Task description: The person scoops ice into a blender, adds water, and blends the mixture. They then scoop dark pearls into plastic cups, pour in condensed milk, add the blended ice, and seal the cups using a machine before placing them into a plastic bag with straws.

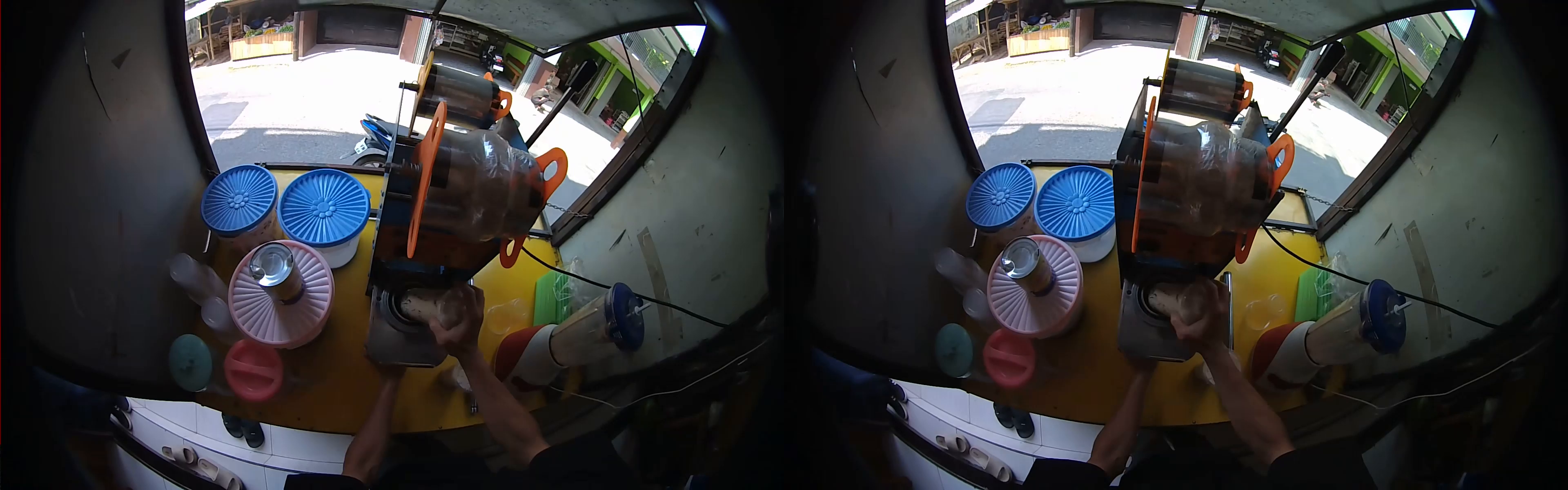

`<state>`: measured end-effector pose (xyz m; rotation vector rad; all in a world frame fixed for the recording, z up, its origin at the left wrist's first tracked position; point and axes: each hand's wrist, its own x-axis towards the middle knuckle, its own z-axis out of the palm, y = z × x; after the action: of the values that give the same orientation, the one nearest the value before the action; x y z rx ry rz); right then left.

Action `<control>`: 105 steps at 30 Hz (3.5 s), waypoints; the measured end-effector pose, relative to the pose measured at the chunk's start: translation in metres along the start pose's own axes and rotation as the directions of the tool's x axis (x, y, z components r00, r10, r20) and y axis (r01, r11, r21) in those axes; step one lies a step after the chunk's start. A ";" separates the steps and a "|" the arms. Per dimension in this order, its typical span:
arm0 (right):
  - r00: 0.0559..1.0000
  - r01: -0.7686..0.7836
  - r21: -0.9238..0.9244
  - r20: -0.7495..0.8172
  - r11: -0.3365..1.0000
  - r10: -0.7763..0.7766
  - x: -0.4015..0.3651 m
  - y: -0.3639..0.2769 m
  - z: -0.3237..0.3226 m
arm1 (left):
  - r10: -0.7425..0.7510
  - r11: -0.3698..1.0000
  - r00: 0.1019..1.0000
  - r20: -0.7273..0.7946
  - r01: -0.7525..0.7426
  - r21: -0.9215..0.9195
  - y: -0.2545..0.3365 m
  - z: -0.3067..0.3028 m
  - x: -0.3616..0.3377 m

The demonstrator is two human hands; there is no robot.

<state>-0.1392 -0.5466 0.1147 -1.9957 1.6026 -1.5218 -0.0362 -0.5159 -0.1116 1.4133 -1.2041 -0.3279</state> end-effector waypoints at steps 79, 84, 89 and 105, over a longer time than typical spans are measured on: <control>0.851 -0.449 -0.086 0.262 0.890 0.455 0.037 0.262 -0.315 | -0.800 0.599 0.600 -0.018 0.797 -0.071 0.138 -0.176 -0.088; 0.842 -0.454 -0.083 0.286 0.887 0.458 0.040 0.266 -0.317 | -0.795 0.606 0.601 -0.076 0.787 -0.112 0.145 -0.177 -0.112; 0.832 -0.465 -0.056 0.313 0.884 0.458 0.042 0.266 -0.320 | -0.786 0.617 0.613 -0.075 0.771 -0.160 0.143 -0.180 -0.122; 0.806 -0.590 -0.064 0.013 0.805 0.592 -0.076 0.138 -0.388 | 0.087 0.608 0.235 0.968 0.757 -0.238 0.257 -0.168 0.004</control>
<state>-0.5174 -0.3729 0.1610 -1.3186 2.0140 -1.1912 -0.0222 -0.3657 0.1564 0.6556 -1.3081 -2.0573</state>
